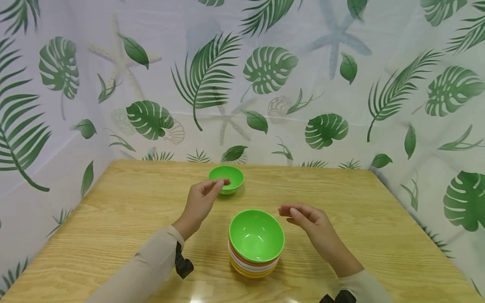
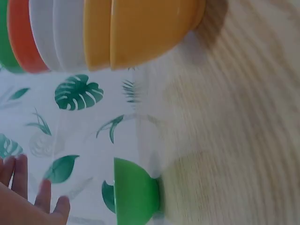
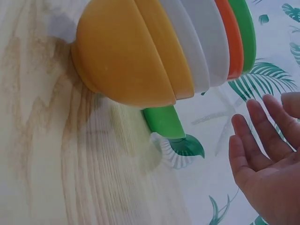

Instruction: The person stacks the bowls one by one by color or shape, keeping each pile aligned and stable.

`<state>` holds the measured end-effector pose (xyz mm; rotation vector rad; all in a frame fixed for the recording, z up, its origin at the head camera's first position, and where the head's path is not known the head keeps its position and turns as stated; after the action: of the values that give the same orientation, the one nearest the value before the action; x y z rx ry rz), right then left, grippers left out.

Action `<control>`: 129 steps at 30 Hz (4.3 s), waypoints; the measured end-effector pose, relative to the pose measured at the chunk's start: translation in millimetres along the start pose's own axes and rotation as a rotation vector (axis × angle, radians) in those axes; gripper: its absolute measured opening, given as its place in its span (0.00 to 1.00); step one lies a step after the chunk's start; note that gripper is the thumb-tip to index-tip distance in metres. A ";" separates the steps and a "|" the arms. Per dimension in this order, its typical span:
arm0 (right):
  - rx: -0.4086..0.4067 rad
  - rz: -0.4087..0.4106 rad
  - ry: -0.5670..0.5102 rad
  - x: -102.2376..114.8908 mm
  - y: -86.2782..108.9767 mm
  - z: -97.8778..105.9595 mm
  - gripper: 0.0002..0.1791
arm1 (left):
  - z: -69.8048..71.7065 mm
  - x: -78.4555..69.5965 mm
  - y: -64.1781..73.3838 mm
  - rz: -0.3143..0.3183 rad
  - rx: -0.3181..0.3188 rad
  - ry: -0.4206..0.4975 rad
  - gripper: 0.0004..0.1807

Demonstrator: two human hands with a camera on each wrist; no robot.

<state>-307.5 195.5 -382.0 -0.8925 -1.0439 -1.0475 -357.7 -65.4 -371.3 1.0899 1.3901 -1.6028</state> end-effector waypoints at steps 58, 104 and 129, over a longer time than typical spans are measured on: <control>0.091 -0.150 -0.276 -49.1 -59.5 -13.4 0.31 | -14.2 98.2 -34.3 0.321 -0.116 0.357 0.35; -0.067 0.031 -0.001 -5.9 -54.7 -9.4 0.39 | -40.1 19.2 -34.1 0.109 0.296 0.161 0.32; -0.096 0.181 0.020 44.0 -11.2 -9.9 0.41 | -45.5 -42.8 -1.2 -0.059 0.413 0.089 0.35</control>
<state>-309.3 172.8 -341.5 -1.0324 -0.8851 -0.9583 -337.2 -20.2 -333.5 1.3810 1.1822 -1.9614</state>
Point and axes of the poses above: each hand's wrist, its own y-axis away from the middle knuckle, its own z-axis out of the back of the hand, x = y × z, the point moved 8 cm from there along -y, towards the middle knuckle, and after that the axes turned 7 degrees about -z, right-handed, at the moved point
